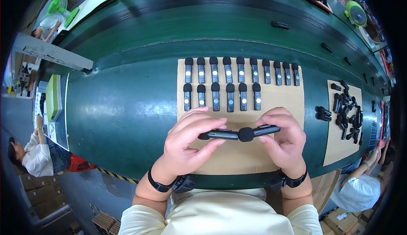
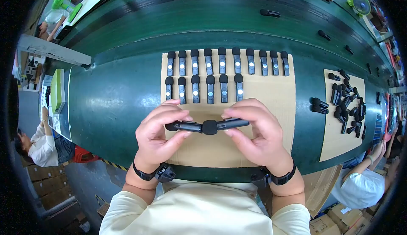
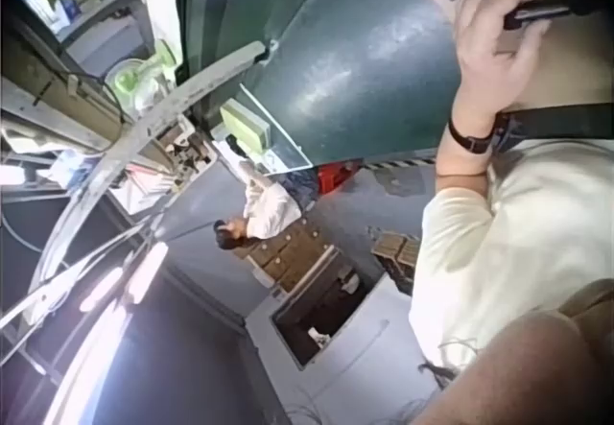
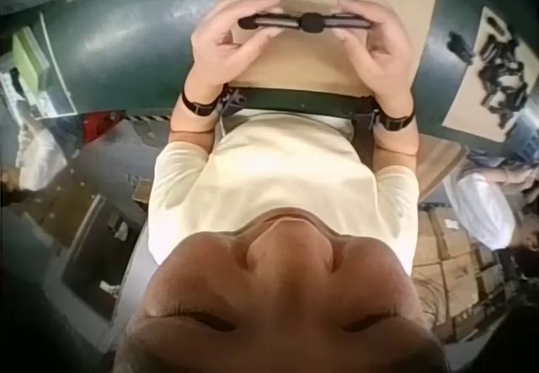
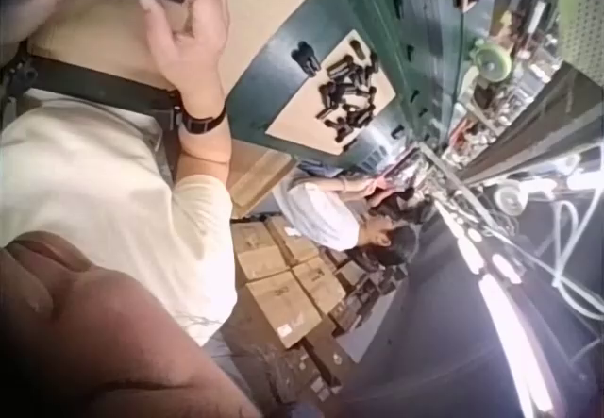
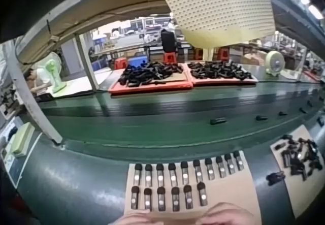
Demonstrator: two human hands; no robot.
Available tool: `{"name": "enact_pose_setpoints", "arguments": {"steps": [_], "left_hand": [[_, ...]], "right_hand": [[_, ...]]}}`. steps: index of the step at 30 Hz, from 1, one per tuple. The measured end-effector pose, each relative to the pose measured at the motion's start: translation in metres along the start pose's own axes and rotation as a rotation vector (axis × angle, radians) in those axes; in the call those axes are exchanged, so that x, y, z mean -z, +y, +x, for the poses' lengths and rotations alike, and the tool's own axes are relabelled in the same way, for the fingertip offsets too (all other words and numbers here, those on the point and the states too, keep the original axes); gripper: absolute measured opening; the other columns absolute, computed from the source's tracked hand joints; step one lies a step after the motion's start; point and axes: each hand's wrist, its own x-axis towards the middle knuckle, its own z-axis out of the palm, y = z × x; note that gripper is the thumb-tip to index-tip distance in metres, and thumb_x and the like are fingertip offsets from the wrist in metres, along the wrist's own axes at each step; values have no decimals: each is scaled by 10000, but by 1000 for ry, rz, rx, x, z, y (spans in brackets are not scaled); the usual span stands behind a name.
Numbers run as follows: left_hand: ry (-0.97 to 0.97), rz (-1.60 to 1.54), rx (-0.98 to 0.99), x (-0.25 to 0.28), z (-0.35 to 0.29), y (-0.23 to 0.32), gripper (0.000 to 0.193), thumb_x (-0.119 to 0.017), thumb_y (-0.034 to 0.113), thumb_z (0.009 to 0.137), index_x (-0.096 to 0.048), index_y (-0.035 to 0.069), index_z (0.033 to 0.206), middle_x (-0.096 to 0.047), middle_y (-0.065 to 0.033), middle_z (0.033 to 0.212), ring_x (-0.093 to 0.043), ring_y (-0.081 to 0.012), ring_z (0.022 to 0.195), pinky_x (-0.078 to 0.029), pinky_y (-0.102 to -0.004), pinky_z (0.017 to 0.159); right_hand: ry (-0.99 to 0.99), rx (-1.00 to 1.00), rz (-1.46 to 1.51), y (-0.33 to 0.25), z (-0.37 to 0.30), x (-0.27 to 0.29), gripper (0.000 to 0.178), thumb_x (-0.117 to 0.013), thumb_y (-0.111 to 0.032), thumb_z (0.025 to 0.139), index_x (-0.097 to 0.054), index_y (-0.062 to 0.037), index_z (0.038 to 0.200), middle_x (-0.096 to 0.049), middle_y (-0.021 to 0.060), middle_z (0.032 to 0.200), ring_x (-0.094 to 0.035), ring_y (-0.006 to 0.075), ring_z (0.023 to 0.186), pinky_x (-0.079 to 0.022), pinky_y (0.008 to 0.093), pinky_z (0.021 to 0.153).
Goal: The person picks up microphones from a pile, checks the indicator lights on each, and aligns them in rows on a cardboard sheet.
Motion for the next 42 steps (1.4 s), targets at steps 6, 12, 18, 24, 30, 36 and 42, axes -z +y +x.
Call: {"name": "enact_pose_setpoints", "arguments": {"steps": [6, 12, 18, 24, 30, 36, 42], "left_hand": [[-59, 41, -14, -1, 1, -2, 266, -717, -31, 719, -649, 24, 970, -696, -115, 960, -646, -240, 923, -395, -487, 1026], [-7, -138, 68, -12, -4, -4, 273, -695, -47, 719, -661, 33, 978, -697, -102, 984, -654, -239, 934, -406, -462, 1025], [-42, -105, 55, -16, -4, -2, 260, -700, -43, 730, -655, 31, 975, -698, -99, 967, -657, -231, 954, -398, -467, 1040], [-65, -47, 8, -18, -4, -5, 305, -709, -33, 729, -664, 50, 1019, -691, -90, 1038, -657, -247, 976, -410, -475, 1020], [-18, 65, -64, -25, 5, 4, 306, -724, -29, 735, -660, 3, 1032, -698, -111, 961, -668, -253, 919, -444, -483, 996], [-71, 196, -95, -39, 15, 7, 310, -724, -1, 751, -658, 20, 1053, -704, -98, 940, -675, -258, 861, -477, -459, 940], [-134, 304, -133, -72, 40, 7, 250, -695, 32, 755, -655, 33, 1001, -689, -108, 978, -661, -269, 873, -482, -449, 917]], "right_hand": [[42, -21, 125, -1, -2, 1, 373, -672, 96, 772, -613, 34, 1135, -603, 152, 1039, -615, 223, 921, -508, 306, 802], [-183, 108, -235, -8, 3, 6, 479, -663, 110, 745, -591, -4, 1205, -605, 156, 1039, -622, 252, 897, -504, 328, 754], [-160, 135, -287, -3, 1, -12, 430, -682, 89, 761, -592, -7, 1169, -635, 116, 969, -596, 217, 824, -494, 314, 708], [-108, 122, -205, 0, 0, -15, 410, -708, 79, 739, -607, -19, 1123, -653, 109, 958, -614, 234, 801, -496, 316, 707], [-143, 175, -316, -7, 6, 0, 383, -720, 57, 732, -621, -15, 1095, -662, 124, 945, -632, 253, 783, -500, 333, 703], [-173, 39, -494, -6, -4, 38, 337, -707, 42, 742, -622, -13, 1063, -669, 126, 921, -642, 266, 791, -505, 356, 714], [-116, 85, -730, 19, -4, 76, 250, -694, 46, 742, -607, -26, 965, -667, 120, 965, -643, 290, 831, -514, 365, 728]]}}
